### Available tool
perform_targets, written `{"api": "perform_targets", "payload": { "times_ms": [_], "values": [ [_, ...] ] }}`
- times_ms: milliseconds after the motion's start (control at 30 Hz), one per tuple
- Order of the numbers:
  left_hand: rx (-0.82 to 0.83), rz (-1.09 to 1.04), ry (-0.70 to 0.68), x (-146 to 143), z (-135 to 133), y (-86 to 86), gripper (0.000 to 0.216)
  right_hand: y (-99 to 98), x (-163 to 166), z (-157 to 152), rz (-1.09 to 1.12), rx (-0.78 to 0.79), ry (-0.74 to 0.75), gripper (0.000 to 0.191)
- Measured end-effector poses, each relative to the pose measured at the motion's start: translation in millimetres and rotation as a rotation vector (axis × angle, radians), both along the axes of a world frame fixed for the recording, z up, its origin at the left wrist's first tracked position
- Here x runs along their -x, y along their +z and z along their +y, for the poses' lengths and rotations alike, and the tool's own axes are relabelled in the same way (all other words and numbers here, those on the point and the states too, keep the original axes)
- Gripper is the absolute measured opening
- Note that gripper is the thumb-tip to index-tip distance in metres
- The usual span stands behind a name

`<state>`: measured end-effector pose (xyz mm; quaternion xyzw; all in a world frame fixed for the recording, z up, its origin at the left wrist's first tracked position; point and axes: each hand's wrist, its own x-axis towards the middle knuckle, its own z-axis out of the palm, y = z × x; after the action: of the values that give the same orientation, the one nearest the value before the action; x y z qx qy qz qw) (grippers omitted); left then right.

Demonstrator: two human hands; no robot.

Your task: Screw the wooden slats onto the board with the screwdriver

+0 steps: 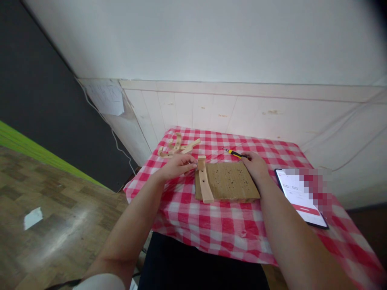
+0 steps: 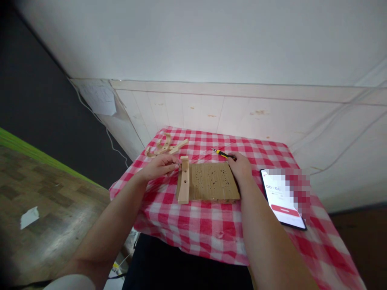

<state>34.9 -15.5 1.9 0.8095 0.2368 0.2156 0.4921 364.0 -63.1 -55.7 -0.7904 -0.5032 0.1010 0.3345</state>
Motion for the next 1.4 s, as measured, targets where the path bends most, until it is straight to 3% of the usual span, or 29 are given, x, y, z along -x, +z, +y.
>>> {"api": "perform_targets", "payload": {
  "times_ms": [267,433,567,767,1033,1400],
  "values": [
    [-0.129,0.020,0.033,-2.6,5.4,-7.3,0.020,-1.3,-0.2,1.7,0.017,-0.015,-0.002,0.033],
    [-0.054,-0.010,0.038,-6.3,5.3,-16.2,0.021,-3.5,-0.8,2.3,0.033,-0.019,0.002,0.034],
    [0.055,-0.057,0.019,-4.1,2.3,-13.9,0.023,-4.3,-1.6,2.6,0.028,-0.023,0.005,0.035],
    [0.155,0.121,-0.219,3.8,1.1,-4.3,0.020,-0.3,1.2,1.8,0.012,-0.007,-0.003,0.033],
    [0.214,0.063,-0.176,-1.8,-1.3,-3.6,0.019,-1.3,0.1,3.0,0.008,-0.004,0.003,0.033],
    [0.135,0.053,-0.184,-3.9,-0.9,-7.0,0.021,-5.0,-1.5,2.8,0.015,-0.018,0.000,0.034]
  ]
}}
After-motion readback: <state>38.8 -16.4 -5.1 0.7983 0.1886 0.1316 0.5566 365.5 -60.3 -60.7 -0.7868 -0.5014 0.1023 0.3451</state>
